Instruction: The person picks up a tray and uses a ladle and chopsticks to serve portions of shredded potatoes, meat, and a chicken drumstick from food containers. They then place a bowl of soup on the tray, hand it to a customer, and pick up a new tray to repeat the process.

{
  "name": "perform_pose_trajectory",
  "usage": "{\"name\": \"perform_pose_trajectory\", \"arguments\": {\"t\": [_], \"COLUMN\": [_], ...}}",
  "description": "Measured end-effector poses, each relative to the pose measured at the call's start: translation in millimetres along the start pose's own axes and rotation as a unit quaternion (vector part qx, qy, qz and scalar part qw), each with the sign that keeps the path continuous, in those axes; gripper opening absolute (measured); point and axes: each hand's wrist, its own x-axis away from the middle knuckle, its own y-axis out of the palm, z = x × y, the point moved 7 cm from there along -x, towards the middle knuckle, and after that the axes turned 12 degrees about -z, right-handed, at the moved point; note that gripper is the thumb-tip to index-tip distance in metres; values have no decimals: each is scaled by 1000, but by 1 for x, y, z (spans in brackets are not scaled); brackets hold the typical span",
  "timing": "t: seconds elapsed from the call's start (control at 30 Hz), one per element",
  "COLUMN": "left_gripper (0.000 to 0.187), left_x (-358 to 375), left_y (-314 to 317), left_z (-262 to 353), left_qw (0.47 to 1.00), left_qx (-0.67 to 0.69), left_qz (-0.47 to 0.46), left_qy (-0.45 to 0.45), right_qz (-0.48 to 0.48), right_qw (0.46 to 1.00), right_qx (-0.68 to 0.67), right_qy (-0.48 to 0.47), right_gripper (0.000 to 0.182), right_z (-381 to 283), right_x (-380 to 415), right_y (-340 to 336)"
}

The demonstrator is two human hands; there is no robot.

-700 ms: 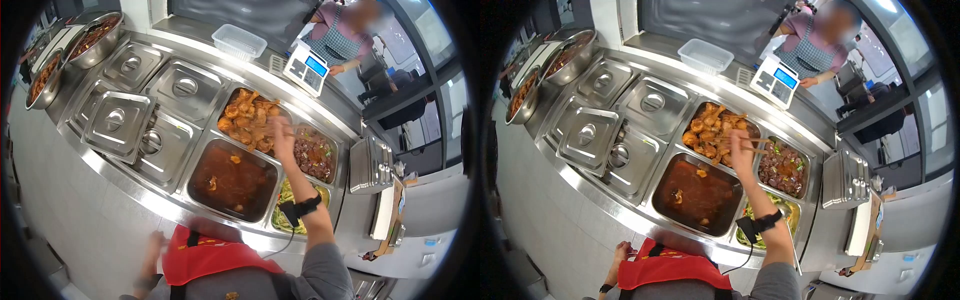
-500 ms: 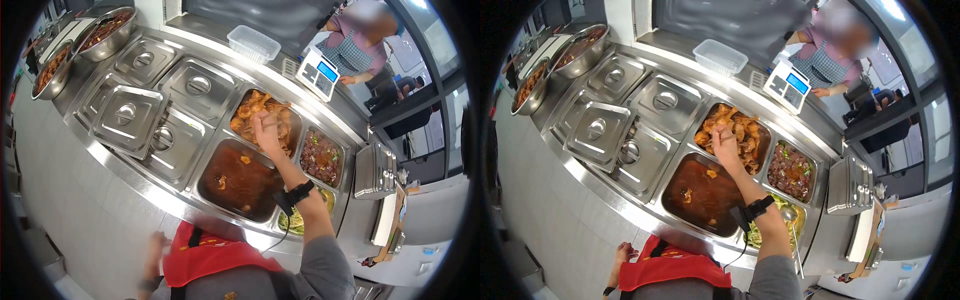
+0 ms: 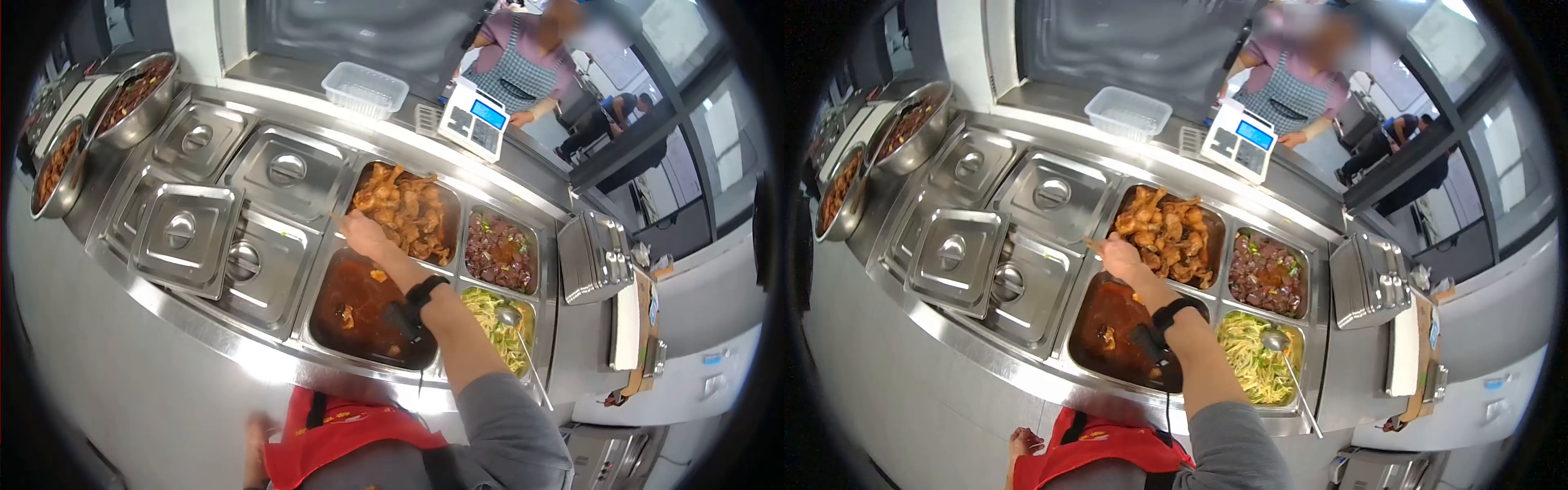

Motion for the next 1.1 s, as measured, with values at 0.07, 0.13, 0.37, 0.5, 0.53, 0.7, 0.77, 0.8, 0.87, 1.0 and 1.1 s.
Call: {"name": "perform_pose_trajectory", "arguments": {"t": [0.07,0.13,0.37,0.5,0.53,0.7,0.77,0.8,0.87,1.0,1.1], "left_gripper": [15,15,15,16,16,22,27,36,30,22,20], "left_x": [-4,-1,4,-2,9,43,66,76,88,104,115], "left_y": [0,1,26,70,99,239,312,342,388,476,532], "left_z": [8,14,21,15,24,50,62,63,48,3,-29], "left_qw": [1000,1000,997,979,970,909,894,886,892,899,893], "left_qx": [-7,-8,-65,-135,-151,-267,-256,-249,-202,-149,-166], "left_qz": [-5,-8,-49,-147,-183,-319,-366,-388,-403,-411,-417], "left_qy": [10,19,8,-31,-42,-19,27,50,40,22,35], "right_qz": [-64,-61,105,181,182,191,165,159,151,103,70], "right_qw": [997,997,994,938,905,841,813,828,856,914,972], "right_qx": [-34,-48,-15,84,63,77,97,110,134,127,103], "right_qy": [33,10,11,282,379,500,551,526,476,372,201], "right_gripper": [35,45,31,19,25,44,60,64,74,44,21], "right_z": [-15,-16,43,191,234,375,395,414,457,500,481], "right_x": [4,15,161,317,365,553,588,591,594,600,626], "right_y": [-19,-30,-99,-163,-174,-181,-186,-185,-181,-208,-231]}}
